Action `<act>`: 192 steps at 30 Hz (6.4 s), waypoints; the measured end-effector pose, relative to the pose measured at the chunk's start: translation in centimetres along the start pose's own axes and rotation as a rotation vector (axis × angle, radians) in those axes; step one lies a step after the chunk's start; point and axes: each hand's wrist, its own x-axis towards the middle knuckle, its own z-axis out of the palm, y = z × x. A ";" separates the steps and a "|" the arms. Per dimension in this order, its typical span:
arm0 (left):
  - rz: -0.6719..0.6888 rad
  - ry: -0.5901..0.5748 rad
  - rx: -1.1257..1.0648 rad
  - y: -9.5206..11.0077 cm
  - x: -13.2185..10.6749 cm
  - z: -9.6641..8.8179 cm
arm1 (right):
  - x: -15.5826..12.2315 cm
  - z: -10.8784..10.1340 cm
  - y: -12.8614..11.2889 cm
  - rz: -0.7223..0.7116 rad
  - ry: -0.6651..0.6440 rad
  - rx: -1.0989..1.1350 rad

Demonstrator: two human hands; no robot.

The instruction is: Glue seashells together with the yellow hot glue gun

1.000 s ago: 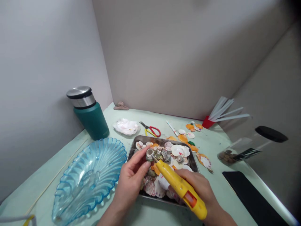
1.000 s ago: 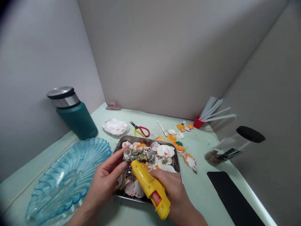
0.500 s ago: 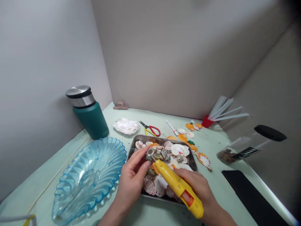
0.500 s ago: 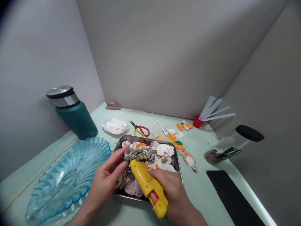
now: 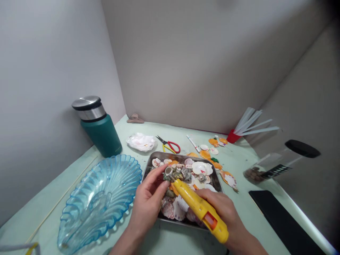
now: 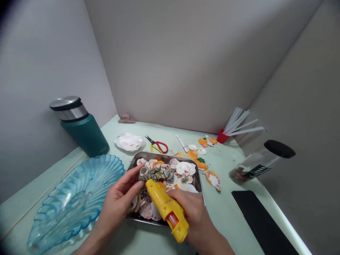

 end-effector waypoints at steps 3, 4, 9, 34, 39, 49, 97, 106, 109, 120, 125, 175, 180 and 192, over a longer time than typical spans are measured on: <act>-0.013 -0.015 -0.030 0.0 0.0 0.0 | 0.2 -0.2 -0.2 -0.005 0.013 0.002; -0.019 -0.018 -0.036 0.0 0.0 0.0 | 0.2 -0.2 -0.3 0.005 0.017 0.003; -0.032 -0.019 -0.037 -0.2 0.1 -0.2 | 0.3 -0.4 -0.6 0.094 -0.017 0.070; -0.096 0.013 -0.311 -0.3 0.3 0.3 | -0.3 -0.4 -0.2 0.117 -0.027 0.065; -0.092 0.011 -0.309 -0.4 0.3 0.3 | 0.3 -0.5 -0.7 0.065 -0.005 0.080; -0.104 0.044 -0.333 -0.3 0.4 0.3 | -0.6 -0.3 -0.1 0.142 -0.033 0.064; -0.187 0.084 -0.363 0.1 0.4 0.3 | 0.0 -0.3 -0.5 0.117 -0.017 0.047; -0.177 0.060 -0.365 -0.1 0.5 0.2 | -0.2 -0.3 -0.5 0.142 -0.033 0.079; -0.182 0.059 -0.367 -0.1 0.4 0.2 | -0.1 -0.3 -0.5 0.132 -0.022 0.087; -0.212 0.067 -0.357 0.0 0.5 0.4 | -0.6 -0.4 -0.2 0.145 0.012 0.040; -0.199 0.062 -0.358 0.0 0.5 0.4 | -0.5 -0.6 -0.2 0.138 0.005 0.048; -0.120 0.098 -0.285 -0.6 0.6 0.1 | -0.4 -0.5 -0.6 0.084 0.004 0.021; -0.121 0.093 -0.289 -0.5 0.5 0.2 | -0.3 -0.4 -0.8 0.067 0.012 0.009; -0.147 0.107 -0.308 -0.4 0.6 0.2 | -0.5 -0.4 -0.6 0.066 0.006 0.017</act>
